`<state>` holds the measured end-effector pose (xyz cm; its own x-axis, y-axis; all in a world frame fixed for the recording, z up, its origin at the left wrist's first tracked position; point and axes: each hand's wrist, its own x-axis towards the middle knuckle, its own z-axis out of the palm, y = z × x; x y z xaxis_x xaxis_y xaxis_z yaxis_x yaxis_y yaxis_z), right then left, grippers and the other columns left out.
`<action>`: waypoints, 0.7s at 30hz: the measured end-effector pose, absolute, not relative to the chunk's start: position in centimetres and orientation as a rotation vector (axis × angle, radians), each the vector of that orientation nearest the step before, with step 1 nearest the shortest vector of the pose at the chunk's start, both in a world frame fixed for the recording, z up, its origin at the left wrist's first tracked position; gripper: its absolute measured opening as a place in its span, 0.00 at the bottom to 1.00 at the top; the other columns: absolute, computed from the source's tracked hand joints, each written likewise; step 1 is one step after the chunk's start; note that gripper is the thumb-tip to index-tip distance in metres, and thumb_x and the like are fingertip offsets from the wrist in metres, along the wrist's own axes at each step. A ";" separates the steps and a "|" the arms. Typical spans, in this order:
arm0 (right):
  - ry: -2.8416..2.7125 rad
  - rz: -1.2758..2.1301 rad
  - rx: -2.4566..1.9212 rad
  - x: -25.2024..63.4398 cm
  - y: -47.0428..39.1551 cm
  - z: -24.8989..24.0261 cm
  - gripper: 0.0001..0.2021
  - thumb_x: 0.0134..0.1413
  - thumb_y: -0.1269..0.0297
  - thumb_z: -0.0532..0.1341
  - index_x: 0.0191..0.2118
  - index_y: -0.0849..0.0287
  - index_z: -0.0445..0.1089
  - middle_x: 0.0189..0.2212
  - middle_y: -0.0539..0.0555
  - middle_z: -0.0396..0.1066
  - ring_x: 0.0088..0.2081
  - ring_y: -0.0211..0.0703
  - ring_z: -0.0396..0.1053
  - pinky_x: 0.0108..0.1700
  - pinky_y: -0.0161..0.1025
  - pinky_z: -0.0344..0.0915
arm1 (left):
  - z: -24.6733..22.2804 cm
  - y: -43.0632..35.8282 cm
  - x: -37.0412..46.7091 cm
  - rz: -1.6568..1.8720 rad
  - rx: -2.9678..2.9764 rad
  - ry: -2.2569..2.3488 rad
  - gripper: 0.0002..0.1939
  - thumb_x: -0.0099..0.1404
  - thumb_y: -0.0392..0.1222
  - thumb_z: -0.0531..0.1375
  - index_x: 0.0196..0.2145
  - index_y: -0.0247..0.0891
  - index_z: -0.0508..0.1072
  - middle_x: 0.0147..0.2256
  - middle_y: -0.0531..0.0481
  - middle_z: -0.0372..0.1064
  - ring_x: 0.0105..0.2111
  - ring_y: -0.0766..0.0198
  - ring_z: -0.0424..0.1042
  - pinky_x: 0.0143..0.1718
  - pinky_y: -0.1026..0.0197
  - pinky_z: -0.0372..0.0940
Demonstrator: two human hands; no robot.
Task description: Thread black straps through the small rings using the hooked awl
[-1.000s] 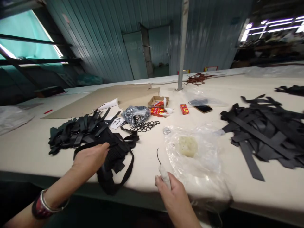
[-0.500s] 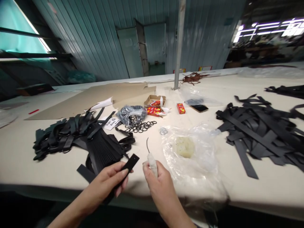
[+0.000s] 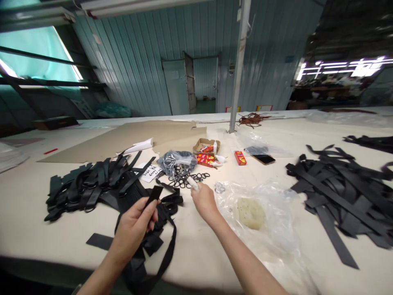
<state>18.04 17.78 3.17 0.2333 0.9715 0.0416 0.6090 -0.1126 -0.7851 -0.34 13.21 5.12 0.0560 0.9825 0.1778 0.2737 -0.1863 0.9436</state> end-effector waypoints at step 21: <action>-1.884 0.697 -1.634 17.3 17.1 4.9 0.04 0.57 0.70 0.49 0.33 0.60 0.60 0.27 0.49 0.63 0.26 0.37 0.63 0.28 0.34 0.61 | 2.6 12.5 -0.5 0.985 1.373 1.147 0.19 0.61 0.55 0.52 0.25 0.36 0.66 0.19 0.54 0.62 0.16 0.70 0.60 0.19 0.68 0.55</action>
<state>17.26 17.13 4.92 -0.1141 0.9912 0.0673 0.7090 0.1287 -0.6934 -0.45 12.53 2.57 0.2029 0.9788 -0.0289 0.1191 0.0047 0.9929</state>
